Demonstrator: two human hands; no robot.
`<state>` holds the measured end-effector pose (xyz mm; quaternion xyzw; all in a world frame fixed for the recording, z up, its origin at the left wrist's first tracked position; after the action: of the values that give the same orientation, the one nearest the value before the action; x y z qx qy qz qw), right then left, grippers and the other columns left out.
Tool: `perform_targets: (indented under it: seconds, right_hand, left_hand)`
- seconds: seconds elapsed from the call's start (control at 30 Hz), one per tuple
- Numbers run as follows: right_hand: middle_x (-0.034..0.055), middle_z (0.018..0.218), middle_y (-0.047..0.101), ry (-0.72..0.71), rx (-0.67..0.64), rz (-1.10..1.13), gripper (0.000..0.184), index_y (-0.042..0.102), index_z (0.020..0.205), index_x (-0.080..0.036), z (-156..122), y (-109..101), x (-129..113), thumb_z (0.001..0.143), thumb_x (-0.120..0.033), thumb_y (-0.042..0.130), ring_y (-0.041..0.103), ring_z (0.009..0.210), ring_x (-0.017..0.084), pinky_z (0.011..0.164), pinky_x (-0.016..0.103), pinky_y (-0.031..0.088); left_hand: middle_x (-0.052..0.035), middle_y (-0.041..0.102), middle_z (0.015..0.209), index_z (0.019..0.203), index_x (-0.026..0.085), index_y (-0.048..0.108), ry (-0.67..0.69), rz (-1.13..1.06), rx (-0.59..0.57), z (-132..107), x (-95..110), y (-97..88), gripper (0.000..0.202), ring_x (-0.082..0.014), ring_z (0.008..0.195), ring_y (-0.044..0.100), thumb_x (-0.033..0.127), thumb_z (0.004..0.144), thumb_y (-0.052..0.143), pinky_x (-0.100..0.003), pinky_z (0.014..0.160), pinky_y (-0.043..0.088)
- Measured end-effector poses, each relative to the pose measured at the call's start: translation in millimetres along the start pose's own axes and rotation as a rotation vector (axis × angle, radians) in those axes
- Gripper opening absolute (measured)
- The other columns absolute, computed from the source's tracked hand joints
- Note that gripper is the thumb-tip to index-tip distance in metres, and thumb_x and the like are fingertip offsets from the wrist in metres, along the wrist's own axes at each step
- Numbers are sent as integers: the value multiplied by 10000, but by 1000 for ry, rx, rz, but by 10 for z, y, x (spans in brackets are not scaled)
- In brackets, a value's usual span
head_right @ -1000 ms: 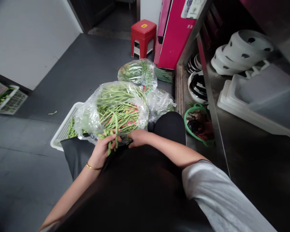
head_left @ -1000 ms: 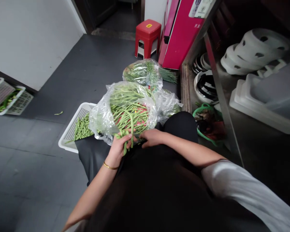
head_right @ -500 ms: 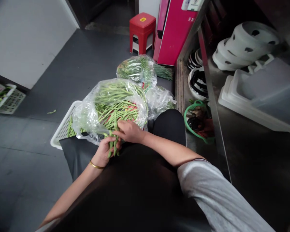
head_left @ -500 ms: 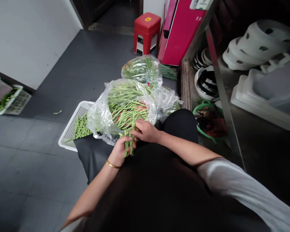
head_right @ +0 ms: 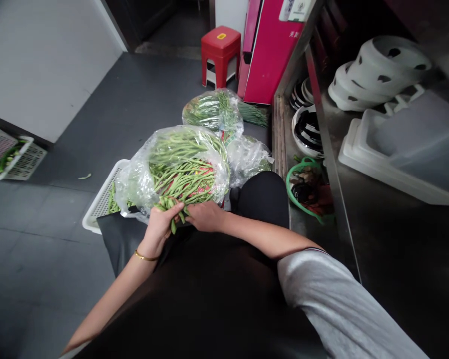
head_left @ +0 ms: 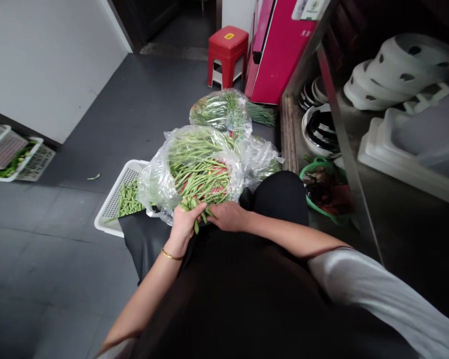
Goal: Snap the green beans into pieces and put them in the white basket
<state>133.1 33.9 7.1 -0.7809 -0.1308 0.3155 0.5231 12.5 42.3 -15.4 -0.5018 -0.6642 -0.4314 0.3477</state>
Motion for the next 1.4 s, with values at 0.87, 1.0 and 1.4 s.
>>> perform_targets:
  seconds: [0.87, 1.0, 1.4]
  right_hand:
    - [98, 904, 615, 166, 261, 646, 249, 513, 1024, -148, 229, -411, 710, 904, -325, 384, 613, 759, 186, 679, 308, 482]
    - [192, 1209, 515, 246, 84, -128, 325, 524, 1183, -155, 637, -302, 1000, 891, -170, 382, 581, 980, 258, 807, 381, 457]
    - [32, 747, 650, 50, 92, 280, 64, 620, 761, -130, 475, -431, 1011, 793, -176, 588, 593, 698, 125, 664, 217, 421]
  left_hand:
    - [16, 470, 492, 596, 149, 567, -88, -489, -378, -106, 77, -54, 134, -98, 447, 437, 231, 576, 671, -191, 379, 331]
    - [-57, 610, 647, 597, 145, 528, -231, -528, -320, -58, -92, -88, 158, -183, 632, 594, 207, 540, 661, -245, 486, 452]
    - [-10, 580, 591, 816, 92, 615, -449, -347, -160, -20, -306, 35, 242, -104, 486, 540, 126, 601, 721, -217, 457, 470]
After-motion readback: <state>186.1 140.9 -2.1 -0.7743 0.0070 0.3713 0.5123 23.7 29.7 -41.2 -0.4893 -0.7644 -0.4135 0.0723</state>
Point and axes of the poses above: each hand's wrist, its own z-axis towards the middle knuckle, its own y-axis out of the palm, x = y × z, the point moved 5 cm from there along z, towards the middle knuckle
